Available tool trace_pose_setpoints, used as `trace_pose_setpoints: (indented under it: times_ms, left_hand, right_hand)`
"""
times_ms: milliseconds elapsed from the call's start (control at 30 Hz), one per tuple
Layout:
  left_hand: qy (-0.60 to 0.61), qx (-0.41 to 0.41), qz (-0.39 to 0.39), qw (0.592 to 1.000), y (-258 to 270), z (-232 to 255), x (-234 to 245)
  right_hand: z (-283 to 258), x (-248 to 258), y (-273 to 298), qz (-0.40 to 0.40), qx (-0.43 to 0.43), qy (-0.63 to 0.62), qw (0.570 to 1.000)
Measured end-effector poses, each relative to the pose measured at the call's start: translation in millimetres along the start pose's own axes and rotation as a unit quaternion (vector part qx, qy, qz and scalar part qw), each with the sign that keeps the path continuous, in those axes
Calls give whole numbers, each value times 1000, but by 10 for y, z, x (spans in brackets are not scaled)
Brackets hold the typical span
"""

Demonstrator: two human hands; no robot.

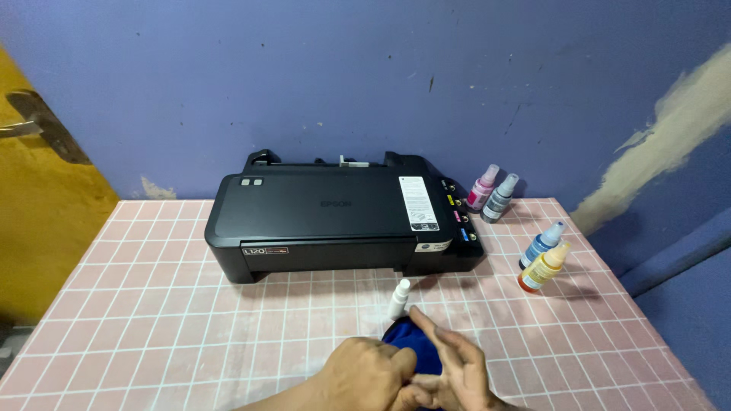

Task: The person wipes the exterior of an Epson L120 printer with a blue cloth, then sprays a cleaning solution onto the cloth and continues wiping the top and sides of the printer. Ink bottles are visible nearby but not used.

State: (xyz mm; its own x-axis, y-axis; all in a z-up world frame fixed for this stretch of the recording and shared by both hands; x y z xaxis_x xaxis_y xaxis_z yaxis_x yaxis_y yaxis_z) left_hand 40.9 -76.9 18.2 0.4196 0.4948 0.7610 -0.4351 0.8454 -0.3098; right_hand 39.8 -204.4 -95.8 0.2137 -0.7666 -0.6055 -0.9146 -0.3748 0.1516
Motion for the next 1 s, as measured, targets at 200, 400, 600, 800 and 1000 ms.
trace_pose_setpoints:
  times_ms: [200,400,600,800,1000]
  left_hand:
    - [291,165,37,942,44,-525,-169]
    - [576,206,222,759,41,-613,201]
    - [500,193,277,797,-31,-518,601]
    - [393,254,332,819,327,-840,939]
    - [169,392,163,890,419,-824,832]
  right_hand:
    - [-491,-424,531,-223,337,536,741]
    - [-740,-585,502,-73,320,619,713]
    - [-707,-242,411,-23,0,581,814]
    - [-1065,46,570,91,-56,495,862]
    - [-1100,267,582,72,17,551,831]
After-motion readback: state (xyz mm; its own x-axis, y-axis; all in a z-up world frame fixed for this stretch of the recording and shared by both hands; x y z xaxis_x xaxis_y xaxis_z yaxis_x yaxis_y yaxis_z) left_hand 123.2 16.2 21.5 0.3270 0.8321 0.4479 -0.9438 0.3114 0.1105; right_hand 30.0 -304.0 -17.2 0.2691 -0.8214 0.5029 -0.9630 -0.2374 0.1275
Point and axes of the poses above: each hand's wrist, its own y-axis away from the middle knuckle, its own x-axis out of the back of the hand, z = x × y, the point moved 9 cm from there along -y, towards the middle knuckle, and after that the axes turned 6 degrees about y, right-handed, at the moved point
